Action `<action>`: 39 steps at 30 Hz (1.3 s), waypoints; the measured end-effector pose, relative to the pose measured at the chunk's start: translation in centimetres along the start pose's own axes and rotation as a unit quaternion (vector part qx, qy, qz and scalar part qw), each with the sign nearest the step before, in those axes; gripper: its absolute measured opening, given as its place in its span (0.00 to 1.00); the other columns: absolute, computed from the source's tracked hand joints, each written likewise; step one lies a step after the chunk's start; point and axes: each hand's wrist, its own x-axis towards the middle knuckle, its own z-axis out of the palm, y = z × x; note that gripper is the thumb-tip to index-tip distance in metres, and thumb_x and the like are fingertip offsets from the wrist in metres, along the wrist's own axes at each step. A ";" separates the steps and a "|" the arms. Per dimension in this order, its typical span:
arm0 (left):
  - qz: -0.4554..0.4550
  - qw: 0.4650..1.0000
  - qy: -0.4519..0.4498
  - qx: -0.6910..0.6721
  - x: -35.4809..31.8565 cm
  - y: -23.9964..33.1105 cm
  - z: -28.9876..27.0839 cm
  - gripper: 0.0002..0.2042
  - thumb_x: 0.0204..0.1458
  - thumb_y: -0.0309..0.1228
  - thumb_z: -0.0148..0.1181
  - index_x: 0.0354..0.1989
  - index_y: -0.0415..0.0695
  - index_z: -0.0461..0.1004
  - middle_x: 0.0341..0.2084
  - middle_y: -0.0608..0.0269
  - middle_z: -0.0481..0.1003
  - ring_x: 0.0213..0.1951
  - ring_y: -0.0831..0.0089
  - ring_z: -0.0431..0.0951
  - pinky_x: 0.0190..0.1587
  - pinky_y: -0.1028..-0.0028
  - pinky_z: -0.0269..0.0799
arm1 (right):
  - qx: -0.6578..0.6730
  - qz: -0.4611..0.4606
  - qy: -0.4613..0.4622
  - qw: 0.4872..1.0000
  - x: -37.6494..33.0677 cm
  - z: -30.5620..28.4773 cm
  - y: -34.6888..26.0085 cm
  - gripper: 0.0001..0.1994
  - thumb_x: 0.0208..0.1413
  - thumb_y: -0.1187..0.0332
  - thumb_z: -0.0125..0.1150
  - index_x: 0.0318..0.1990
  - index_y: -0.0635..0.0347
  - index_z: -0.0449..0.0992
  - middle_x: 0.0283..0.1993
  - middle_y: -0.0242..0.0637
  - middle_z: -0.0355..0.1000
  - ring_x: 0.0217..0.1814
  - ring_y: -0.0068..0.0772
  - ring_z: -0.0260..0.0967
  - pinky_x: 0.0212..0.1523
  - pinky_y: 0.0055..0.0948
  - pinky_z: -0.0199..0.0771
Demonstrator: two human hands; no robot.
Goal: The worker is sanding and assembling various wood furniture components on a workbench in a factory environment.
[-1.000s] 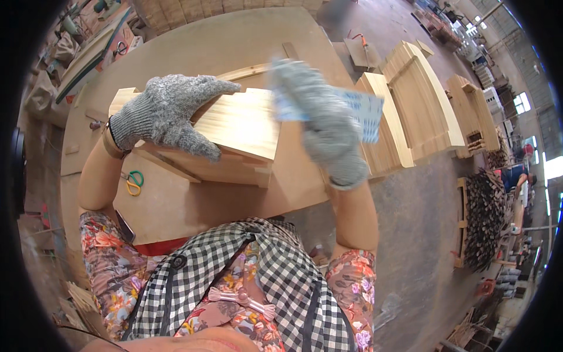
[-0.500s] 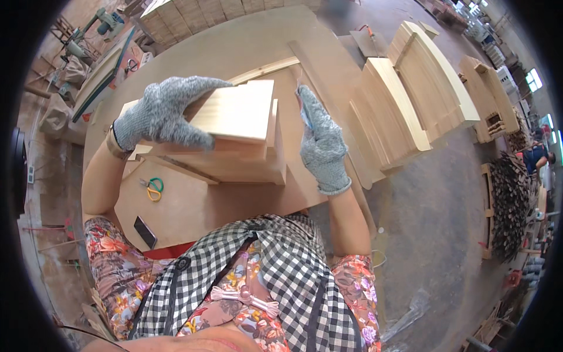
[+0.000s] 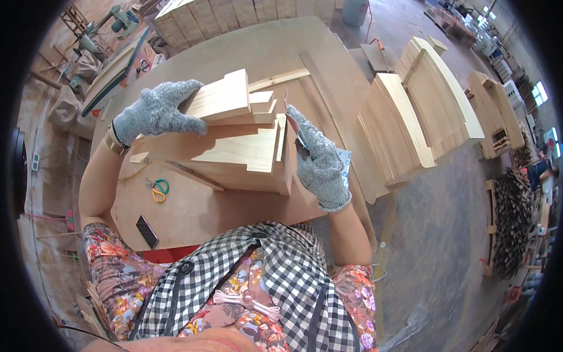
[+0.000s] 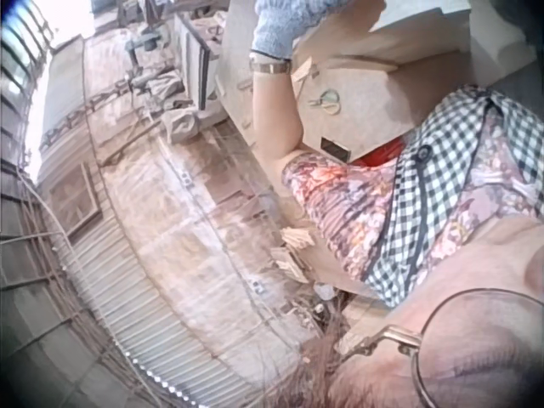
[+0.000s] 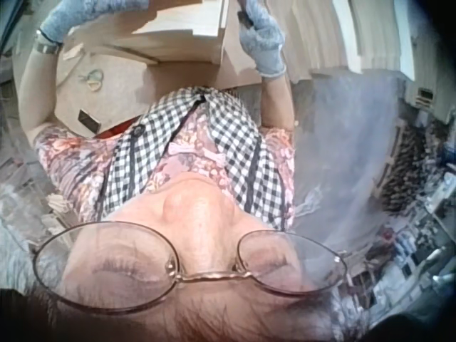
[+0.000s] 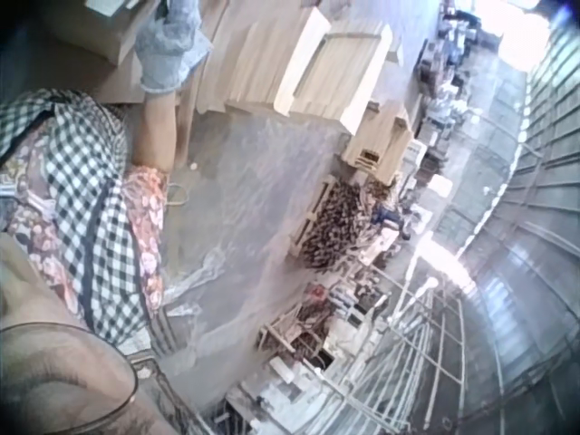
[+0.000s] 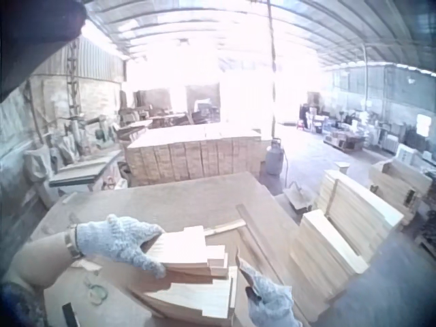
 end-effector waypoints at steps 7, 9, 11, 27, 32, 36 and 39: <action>0.015 0.998 -0.047 -0.048 -0.6 0.1 2.2 0.43 0.30 0.62 0.63 0.52 0.41 0.65 0.45 0.47 0.71 0.50 0.55 0.69 0.53 0.65 0.63 | 0.002 0.054 -0.001 0.999 -1.1 0.9 -1.2 0.29 0.46 0.88 0.44 0.58 0.58 0.62 0.55 0.46 0.66 0.56 0.37 0.66 0.52 0.27 0.66; 0.018 0.999 -0.030 -0.041 -0.2 0.7 1.9 0.41 0.30 0.58 0.65 0.52 0.42 0.65 0.45 0.49 0.70 0.50 0.56 0.69 0.53 0.65 0.64 | 0.026 0.033 0.053 0.998 -1.4 2.2 -0.6 0.28 0.47 0.87 0.45 0.58 0.59 0.62 0.52 0.46 0.68 0.53 0.37 0.68 0.50 0.25 0.67; 0.015 0.999 -0.012 -0.032 0.2 0.7 2.2 0.40 0.30 0.55 0.67 0.51 0.43 0.66 0.45 0.50 0.70 0.50 0.56 0.69 0.52 0.65 0.64 | 0.052 0.069 0.091 0.992 -1.3 2.6 0.0 0.26 0.49 0.85 0.44 0.59 0.60 0.61 0.52 0.46 0.68 0.52 0.37 0.69 0.50 0.25 0.67; -0.038 0.950 -0.145 -0.273 5.4 -3.2 3.1 0.37 0.35 0.53 0.64 0.53 0.42 0.68 0.54 0.54 0.64 0.58 0.61 0.61 0.61 0.69 0.53 | 0.265 0.249 0.229 0.903 -1.2 6.5 4.9 0.18 0.52 0.73 0.53 0.51 0.69 0.66 0.43 0.43 0.70 0.41 0.32 0.68 0.42 0.29 0.69; -0.006 0.917 -0.180 -0.356 5.8 -6.0 4.0 0.39 0.33 0.50 0.68 0.56 0.42 0.65 0.57 0.52 0.61 0.59 0.62 0.58 0.62 0.70 0.50 | 0.299 0.225 0.233 0.897 -0.4 6.8 3.0 0.18 0.53 0.73 0.52 0.52 0.68 0.66 0.44 0.37 0.69 0.42 0.24 0.66 0.42 0.25 0.69; 0.049 0.865 -0.260 -0.427 5.0 -5.4 3.2 0.39 0.35 0.43 0.68 0.59 0.45 0.61 0.57 0.53 0.61 0.59 0.64 0.58 0.61 0.71 0.52 | 0.206 0.241 0.102 0.943 -0.6 5.7 5.8 0.15 0.52 0.71 0.55 0.48 0.63 0.71 0.47 0.41 0.68 0.44 0.31 0.68 0.43 0.27 0.70; 0.072 0.857 -0.272 -0.431 5.3 -5.3 2.9 0.41 0.34 0.40 0.67 0.61 0.46 0.58 0.56 0.52 0.62 0.57 0.62 0.61 0.58 0.70 0.58 | 0.058 0.197 0.029 0.978 0.1 4.5 5.7 0.13 0.50 0.68 0.58 0.44 0.55 0.75 0.48 0.43 0.68 0.47 0.38 0.68 0.45 0.32 0.72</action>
